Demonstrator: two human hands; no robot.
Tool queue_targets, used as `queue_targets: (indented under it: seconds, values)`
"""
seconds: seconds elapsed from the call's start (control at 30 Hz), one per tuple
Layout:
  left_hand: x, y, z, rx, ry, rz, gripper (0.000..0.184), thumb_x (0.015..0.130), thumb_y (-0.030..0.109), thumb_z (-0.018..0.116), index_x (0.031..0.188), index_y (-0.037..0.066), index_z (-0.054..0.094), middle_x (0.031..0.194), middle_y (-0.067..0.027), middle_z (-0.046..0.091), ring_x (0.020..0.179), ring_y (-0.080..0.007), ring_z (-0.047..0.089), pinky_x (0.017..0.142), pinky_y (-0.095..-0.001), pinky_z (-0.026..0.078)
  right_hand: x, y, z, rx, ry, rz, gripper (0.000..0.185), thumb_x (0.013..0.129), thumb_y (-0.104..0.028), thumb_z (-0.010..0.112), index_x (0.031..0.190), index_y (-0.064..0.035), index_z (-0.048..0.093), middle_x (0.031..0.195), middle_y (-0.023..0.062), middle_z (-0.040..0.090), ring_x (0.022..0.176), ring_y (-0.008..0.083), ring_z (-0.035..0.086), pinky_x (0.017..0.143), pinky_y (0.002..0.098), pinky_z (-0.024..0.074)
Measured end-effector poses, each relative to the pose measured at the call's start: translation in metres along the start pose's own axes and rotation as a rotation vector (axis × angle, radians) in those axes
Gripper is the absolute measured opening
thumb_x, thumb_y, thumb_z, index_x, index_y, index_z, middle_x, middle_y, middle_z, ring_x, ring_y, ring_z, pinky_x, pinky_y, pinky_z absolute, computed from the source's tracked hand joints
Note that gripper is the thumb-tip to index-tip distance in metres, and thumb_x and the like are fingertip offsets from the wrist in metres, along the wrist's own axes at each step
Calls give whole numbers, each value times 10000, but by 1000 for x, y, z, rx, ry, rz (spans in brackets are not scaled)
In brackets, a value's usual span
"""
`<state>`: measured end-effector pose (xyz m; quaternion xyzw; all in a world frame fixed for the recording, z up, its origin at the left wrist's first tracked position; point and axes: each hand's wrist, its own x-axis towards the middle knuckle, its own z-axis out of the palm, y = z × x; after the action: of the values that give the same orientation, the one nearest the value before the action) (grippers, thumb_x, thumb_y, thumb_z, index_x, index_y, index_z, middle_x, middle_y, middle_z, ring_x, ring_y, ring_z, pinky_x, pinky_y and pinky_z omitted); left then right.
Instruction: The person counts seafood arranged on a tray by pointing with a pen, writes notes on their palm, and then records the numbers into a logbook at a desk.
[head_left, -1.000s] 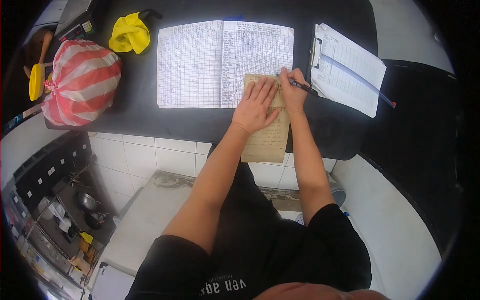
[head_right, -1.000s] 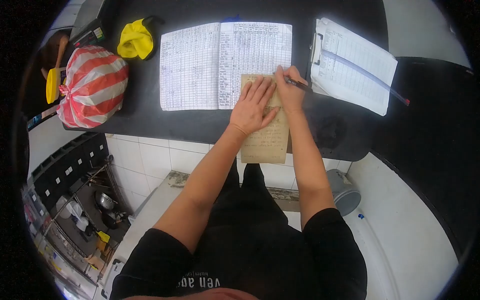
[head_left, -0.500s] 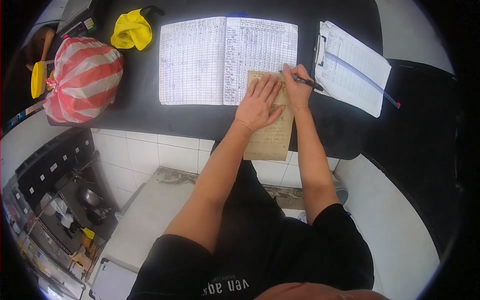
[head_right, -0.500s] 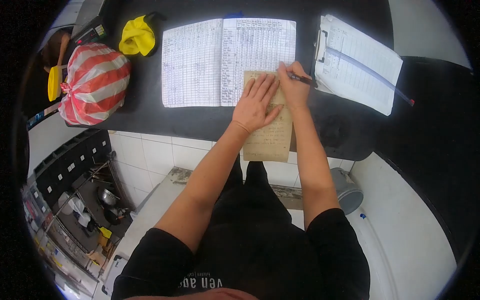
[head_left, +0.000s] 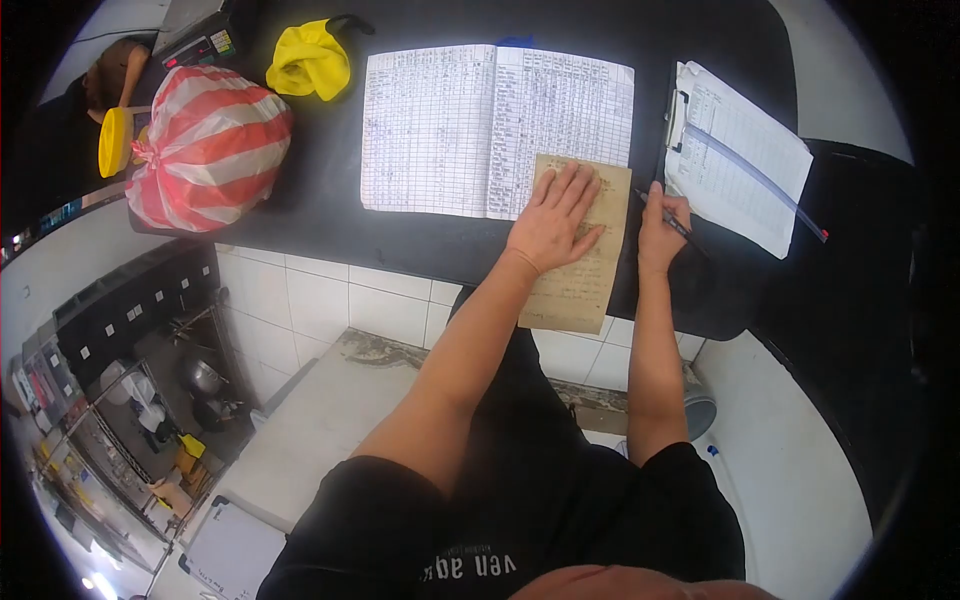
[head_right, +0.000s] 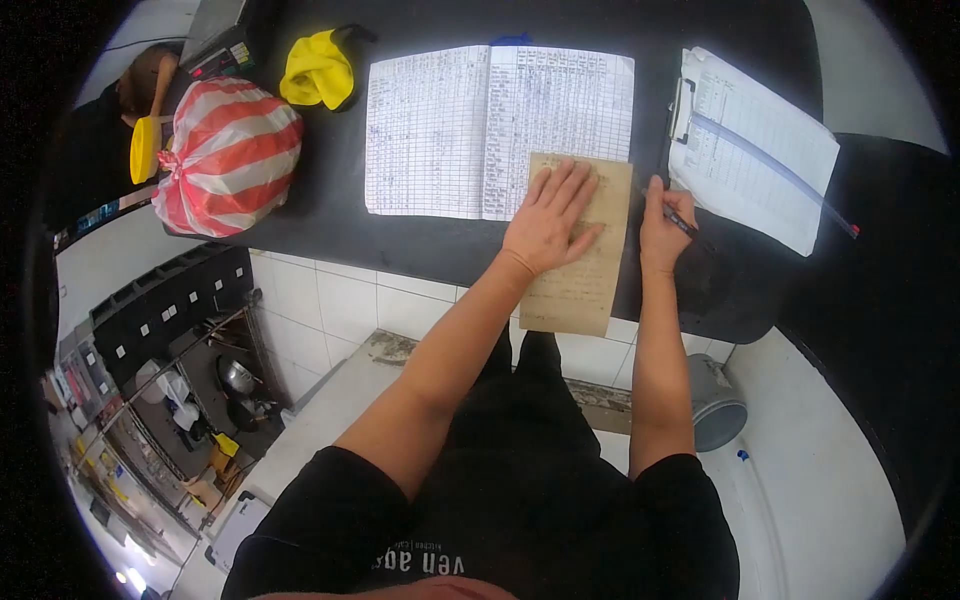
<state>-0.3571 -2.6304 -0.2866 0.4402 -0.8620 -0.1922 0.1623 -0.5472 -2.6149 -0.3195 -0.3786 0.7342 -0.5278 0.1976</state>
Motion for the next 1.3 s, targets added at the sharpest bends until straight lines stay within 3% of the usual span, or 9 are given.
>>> queue_targets:
  seconds: [0.23, 0.3, 0.47, 0.6, 0.97, 1.3]
  values:
    - [0, 0, 2, -4, -7, 6, 636, 886, 422, 544, 1376, 31, 434, 1462, -137, 374, 1390, -307, 289, 1145, -461, 212, 2, -1, 2, -49, -8, -16, 325, 843, -225, 744, 668, -43, 540, 593, 6, 553, 545, 65, 465, 522, 237, 388]
    - [-1, 0, 2, 1, -8, 14, 634, 887, 420, 544, 1376, 31, 434, 1460, -136, 376, 1388, -305, 292, 1144, -462, 214, 2, -6, 2, -72, -21, 64, 347, 827, -256, 759, 661, -47, 538, 585, 4, 545, 541, 66, 464, 521, 240, 389]
    - [-3, 2, 2, 8, -15, 31, 620, 891, 412, 541, 1368, 29, 444, 1451, -134, 387, 1381, -296, 306, 1141, -462, 219, 3, 0, 1, -83, -29, 63, 325, 809, -273, 770, 705, -28, 585, 651, 67, 632, 594, 133, 574, 581, 287, 452]
    - [-2, 4, 0, 41, 7, 28, 589, 892, 405, 541, 1341, 30, 479, 1439, -134, 405, 1372, -290, 323, 1135, -461, 235, 3, 2, 2, -71, -34, 95, 359, 803, -318, 772, 705, -28, 584, 669, 75, 642, 619, 149, 594, 598, 296, 464]
    - [-4, 5, 1, 60, 14, 47, 581, 884, 398, 556, 1327, 28, 496, 1421, -139, 429, 1349, -297, 356, 1116, -462, 265, 3, -5, 2, -80, -31, 89, 364, 809, -326, 765, 716, -33, 571, 660, 73, 641, 608, 148, 593, 596, 300, 471]
    - [-5, 16, 3, 88, -64, -14, 662, 907, 396, 506, 1373, -60, 391, 1456, -223, 346, 1404, -362, 242, 1161, -454, 174, 4, 1, 4, -87, 5, 57, 368, 810, -326, 766, 721, -32, 563, 644, 55, 625, 600, 125, 572, 581, 283, 460]
